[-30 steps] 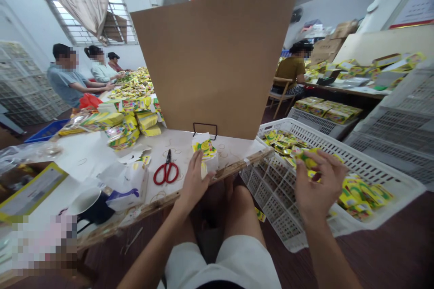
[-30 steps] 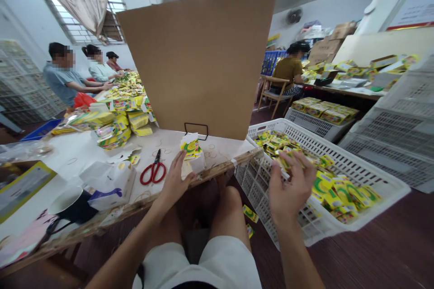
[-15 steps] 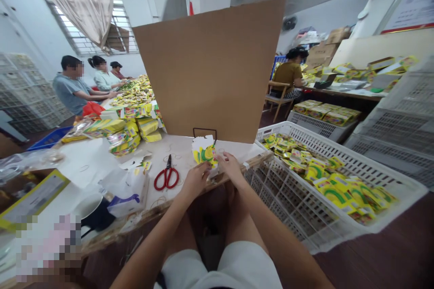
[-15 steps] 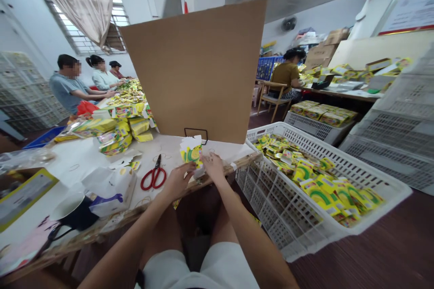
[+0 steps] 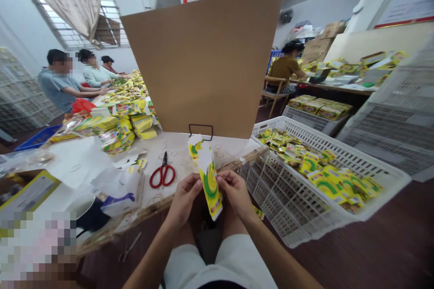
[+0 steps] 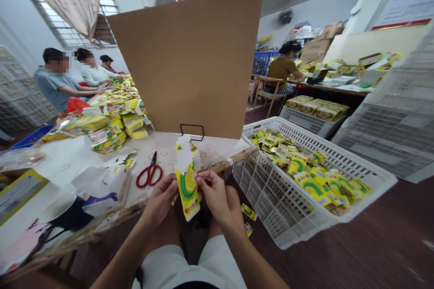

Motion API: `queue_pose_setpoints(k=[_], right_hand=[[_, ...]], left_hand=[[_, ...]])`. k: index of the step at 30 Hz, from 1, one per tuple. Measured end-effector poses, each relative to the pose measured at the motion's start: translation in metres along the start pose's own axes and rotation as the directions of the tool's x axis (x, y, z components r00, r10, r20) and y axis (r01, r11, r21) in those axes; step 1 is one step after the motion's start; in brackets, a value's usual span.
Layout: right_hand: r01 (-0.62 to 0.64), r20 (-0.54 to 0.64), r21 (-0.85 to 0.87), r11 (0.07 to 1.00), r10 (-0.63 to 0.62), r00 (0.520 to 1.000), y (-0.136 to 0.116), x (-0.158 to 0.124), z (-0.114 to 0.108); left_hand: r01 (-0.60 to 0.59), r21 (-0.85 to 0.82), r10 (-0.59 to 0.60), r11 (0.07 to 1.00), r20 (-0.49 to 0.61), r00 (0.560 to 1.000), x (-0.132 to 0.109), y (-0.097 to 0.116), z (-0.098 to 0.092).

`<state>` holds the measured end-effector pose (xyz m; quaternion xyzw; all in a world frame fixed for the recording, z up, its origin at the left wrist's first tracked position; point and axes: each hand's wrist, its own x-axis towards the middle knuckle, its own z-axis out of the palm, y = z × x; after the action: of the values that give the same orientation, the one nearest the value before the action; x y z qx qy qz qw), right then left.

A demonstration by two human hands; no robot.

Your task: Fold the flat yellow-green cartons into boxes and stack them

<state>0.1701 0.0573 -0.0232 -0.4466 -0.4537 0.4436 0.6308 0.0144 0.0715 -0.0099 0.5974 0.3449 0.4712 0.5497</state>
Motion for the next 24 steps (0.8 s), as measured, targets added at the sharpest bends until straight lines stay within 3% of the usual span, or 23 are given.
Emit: queue_pose_setpoints(k=[3, 5, 10, 16, 18, 21, 24], right_hand=[[-0.080, 0.052, 0.087, 0.993, 0.076, 0.996, -0.004, -0.021, 0.000], [-0.138, 0.091, 0.143, 0.980, 0.126, 0.988, -0.006, -0.029, 0.000], [-0.250, 0.140, 0.223, 0.942, 0.223, 0.965, -0.004, -0.037, -0.003], [-0.279, 0.082, 0.108, 0.954, 0.271, 0.959, 0.009, -0.045, -0.011], [-0.257, 0.028, 0.039, 0.966, 0.256, 0.966, 0.011, -0.047, -0.011], [-0.128, -0.053, -0.083, 0.988, 0.123, 0.991, 0.010, -0.050, -0.011], [-0.013, 0.000, -0.086, 0.996, 0.013, 1.000, 0.006, -0.050, -0.012]], left_hand=[[0.100, -0.293, -0.085, 0.951, 0.064, 0.994, -0.022, -0.007, 0.013], [0.093, -0.357, -0.075, 0.930, 0.064, 0.995, -0.030, -0.010, 0.020], [0.056, -0.327, -0.064, 0.943, -0.014, 0.998, -0.036, -0.011, 0.027], [0.128, -0.207, -0.145, 0.970, -0.070, 0.987, -0.039, -0.020, 0.030], [0.158, -0.127, -0.172, 0.979, -0.103, 0.980, -0.040, -0.022, 0.034], [0.194, -0.099, -0.204, 0.976, -0.100, 0.974, -0.040, -0.022, 0.037], [0.193, -0.154, -0.207, 0.969, -0.078, 0.975, -0.043, -0.017, 0.033]])
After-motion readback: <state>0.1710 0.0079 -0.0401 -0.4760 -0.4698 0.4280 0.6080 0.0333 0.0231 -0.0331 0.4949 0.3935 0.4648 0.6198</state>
